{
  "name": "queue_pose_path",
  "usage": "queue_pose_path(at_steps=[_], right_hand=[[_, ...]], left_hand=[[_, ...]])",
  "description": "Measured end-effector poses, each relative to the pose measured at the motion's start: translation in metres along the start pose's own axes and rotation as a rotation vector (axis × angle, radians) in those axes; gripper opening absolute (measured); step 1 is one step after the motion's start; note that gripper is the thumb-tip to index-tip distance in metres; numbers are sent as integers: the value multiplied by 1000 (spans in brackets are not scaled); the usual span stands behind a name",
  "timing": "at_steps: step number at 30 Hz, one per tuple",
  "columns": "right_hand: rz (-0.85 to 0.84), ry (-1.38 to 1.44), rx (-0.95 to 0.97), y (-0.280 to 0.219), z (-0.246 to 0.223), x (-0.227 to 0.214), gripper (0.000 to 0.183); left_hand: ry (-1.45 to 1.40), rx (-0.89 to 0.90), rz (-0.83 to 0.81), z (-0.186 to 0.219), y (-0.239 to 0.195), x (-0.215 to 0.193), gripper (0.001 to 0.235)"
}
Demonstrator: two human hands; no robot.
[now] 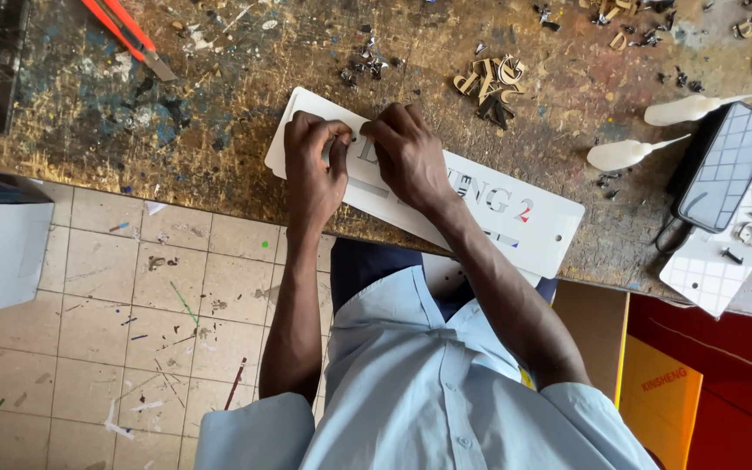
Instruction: Applying glue to the back of gold-colored letters and mounting them onto a white sign board.
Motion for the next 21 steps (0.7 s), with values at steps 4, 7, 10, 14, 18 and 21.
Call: queue_pose_path(at_steps=[4,7,10,14,18,21], right_hand=[[21,-4,-13,2,5,5,12],[27,-2,-4,1,1,1,11],[32,-20,4,1,-1,0,12],[33,-40,-4,-3,5,7,17],[22,-62,-28,-2,1,3,18],[13,-74,-34,-4,6,10,17]], left_hand=[[97,60,-57,-4,2,-3,8],[255,84,-61,-15,-1,11,8],[418,70,-58,-15,2,20,11],[286,82,-50,-32,2,24,15],[0,10,1,-10,0,0,19],[-26,11,35,-1,0,-2,17]])
Point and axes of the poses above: each hand's wrist, its own y-axis towards the middle knuckle, its own x-axis out of the palm, z = x × y, the point moved 1 cm from there along y, towards the middle knuckle, and after that the axes turned 7 degrees about -z, right-handed, at the moved point
